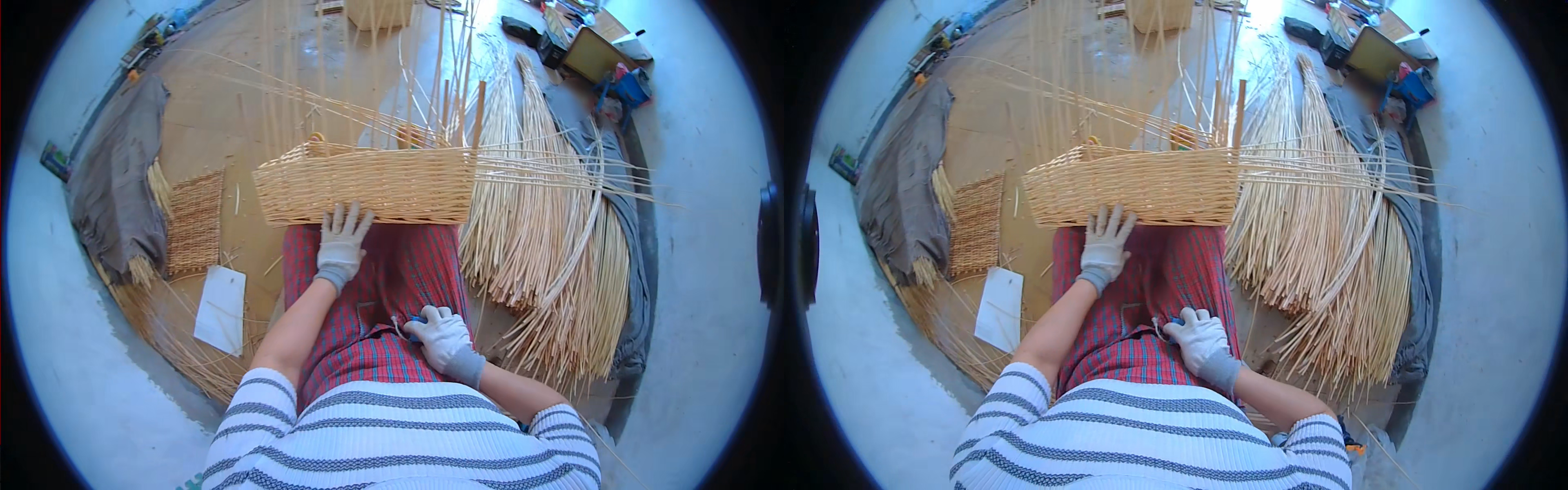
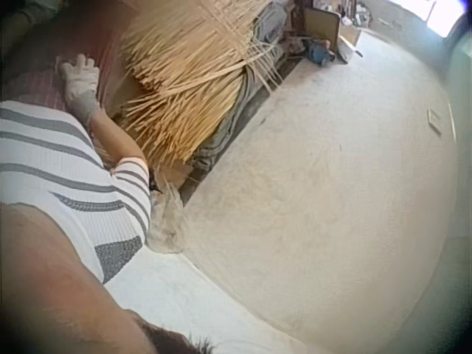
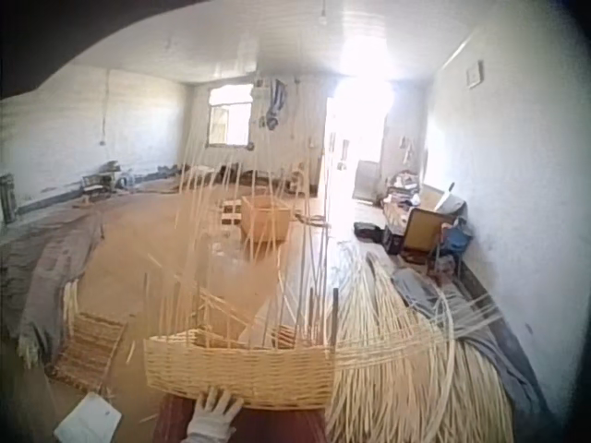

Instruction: The recorder is weaving a wicker basket, using a tape measure to check dimensions and shears to trim sticks.

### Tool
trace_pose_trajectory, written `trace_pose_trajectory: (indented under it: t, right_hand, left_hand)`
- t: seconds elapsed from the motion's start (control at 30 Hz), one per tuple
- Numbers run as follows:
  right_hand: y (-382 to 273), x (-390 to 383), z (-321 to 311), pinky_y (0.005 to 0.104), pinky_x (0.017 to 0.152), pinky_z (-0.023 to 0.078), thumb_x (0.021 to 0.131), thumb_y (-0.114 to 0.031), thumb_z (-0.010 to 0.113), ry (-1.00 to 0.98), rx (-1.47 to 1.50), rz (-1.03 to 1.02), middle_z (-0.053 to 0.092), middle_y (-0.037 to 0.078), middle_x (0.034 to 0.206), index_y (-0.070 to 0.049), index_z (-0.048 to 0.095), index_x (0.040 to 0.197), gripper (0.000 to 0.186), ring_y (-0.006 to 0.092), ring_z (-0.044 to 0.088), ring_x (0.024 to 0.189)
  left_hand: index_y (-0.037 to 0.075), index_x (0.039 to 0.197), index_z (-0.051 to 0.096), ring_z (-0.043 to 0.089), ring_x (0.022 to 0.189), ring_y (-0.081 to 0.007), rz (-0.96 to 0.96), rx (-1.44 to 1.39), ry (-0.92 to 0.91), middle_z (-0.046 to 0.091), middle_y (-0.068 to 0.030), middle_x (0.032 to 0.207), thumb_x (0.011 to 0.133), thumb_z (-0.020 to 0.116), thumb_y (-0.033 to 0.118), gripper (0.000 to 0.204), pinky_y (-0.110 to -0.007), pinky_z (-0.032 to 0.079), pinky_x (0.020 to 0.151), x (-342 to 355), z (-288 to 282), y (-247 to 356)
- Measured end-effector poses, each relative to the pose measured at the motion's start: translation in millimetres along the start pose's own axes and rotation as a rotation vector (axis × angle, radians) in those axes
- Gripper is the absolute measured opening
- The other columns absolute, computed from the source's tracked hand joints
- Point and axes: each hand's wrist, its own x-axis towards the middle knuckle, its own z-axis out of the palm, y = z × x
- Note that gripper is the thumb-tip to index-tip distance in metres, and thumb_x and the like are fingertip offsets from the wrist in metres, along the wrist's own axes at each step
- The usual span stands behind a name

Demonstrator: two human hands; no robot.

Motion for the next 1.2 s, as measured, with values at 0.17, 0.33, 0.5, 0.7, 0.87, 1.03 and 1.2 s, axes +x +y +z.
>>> trace_pose_trajectory:
  t: [0.17, 0.33, 0.5, 0.7, 0.87, 1.03, 1.2]
  right_hand:
    - [4.3, 29.1, 2.0, 0.0504, 0.089, 0.055, 0.09, -0.031, 0.075, -0.01, 0.074, -0.016, 0.064, 0.016, 0.111, -0.018, 0.072, 0.116, 0.029, 0.0398, 0.066, 0.106]
    - [27.5, 39.1, -31.3, 0.0517, 0.092, 0.055, 0.094, -0.037, 0.071, 0.21, 0.518, 0.226, 0.07, 0.026, 0.104, -0.014, 0.069, 0.112, 0.029, 0.0425, 0.069, 0.101]
    - [28.4, 20.0, -43.7, 0.0515, 0.093, 0.057, 0.094, -0.042, 0.07, -0.301, 0.108, -0.082, 0.07, 0.022, 0.111, -0.013, 0.071, 0.108, 0.031, 0.0411, 0.071, 0.102]
    - [43.5, 35.5, -28.6, 0.0374, 0.087, 0.058, 0.106, -0.032, 0.063, 0.087, 0.779, 0.346, 0.071, 0.014, 0.12, -0.011, 0.075, 0.11, 0.025, 0.0245, 0.073, 0.095]
    - [75.7, 81.7, -17.2, 0.0284, 0.068, 0.058, 0.112, -0.034, 0.054, 0.37, 1.191, 0.205, 0.07, 0.006, 0.104, -0.002, 0.061, 0.129, 0.036, 0.012, 0.069, 0.084]
    - [79.1, 72.3, -24.1, 0.0422, 0.09, 0.06, 0.103, -0.025, 0.063, 0.069, 0.598, 0.175, 0.074, 0.022, 0.118, -0.004, 0.065, 0.126, 0.031, 0.0363, 0.075, 0.105]
    - [45.6, 21.2, -13.7, 0.0458, 0.091, 0.058, 0.1, -0.025, 0.065, -0.358, 0.674, 0.177, 0.075, 0.019, 0.11, -0.005, 0.068, 0.119, 0.028, 0.0388, 0.071, 0.102]
  left_hand:
    - [0.025, 0.166, 0.036, 0.019, 0.161, -0.0465, -0.109, -0.17, -0.107, 0.015, -0.0147, 0.178, 0.086, 0.084, 0.031, 0.094, -0.057, 0.025, 0.129, -6.3, -3.6, 13.3]
    - [0.023, 0.155, 0.056, 0.027, 0.158, -0.049, -0.125, -0.387, -0.22, 0.011, -0.0161, 0.179, 0.088, 0.082, 0.031, 0.073, -0.056, 0.033, 0.127, -14.0, -4.1, 10.6]
    - [0.024, 0.146, 0.062, 0.045, 0.149, -0.0421, -0.095, -0.201, -0.306, 0.024, -0.0118, 0.175, 0.09, 0.079, 0.033, 0.06, -0.055, 0.032, 0.127, -26.4, 7.3, 11.1]
    - [0.018, 0.127, 0.072, 0.063, 0.13, -0.0306, -0.042, -0.564, -0.075, 0.072, -0.009, 0.128, 0.095, 0.072, 0.033, 0.035, -0.05, 0.042, 0.117, -36.9, -14.3, 37.5]
    - [0.005, 0.119, 0.071, 0.069, 0.108, -0.0161, 0.043, -1.651, -0.277, 0.074, -0.008, 0.11, 0.103, 0.07, 0.015, 0.019, -0.034, 0.056, 0.097, -35.2, -39.4, 89.3]
    - [0.003, 0.119, 0.07, 0.07, 0.106, -0.0161, 0.135, -1.306, -0.422, 0.074, -0.0083, 0.11, 0.103, 0.07, 0.013, 0.019, -0.034, 0.057, 0.096, -35.3, -29.9, 72.9]
    - [0.01, 0.116, 0.072, 0.072, 0.107, -0.0343, 0.056, -0.727, -0.379, 0.074, -0.0143, 0.112, 0.099, 0.069, 0.034, 0.029, -0.046, 0.057, 0.096, -69.6, -16.6, 38.7]
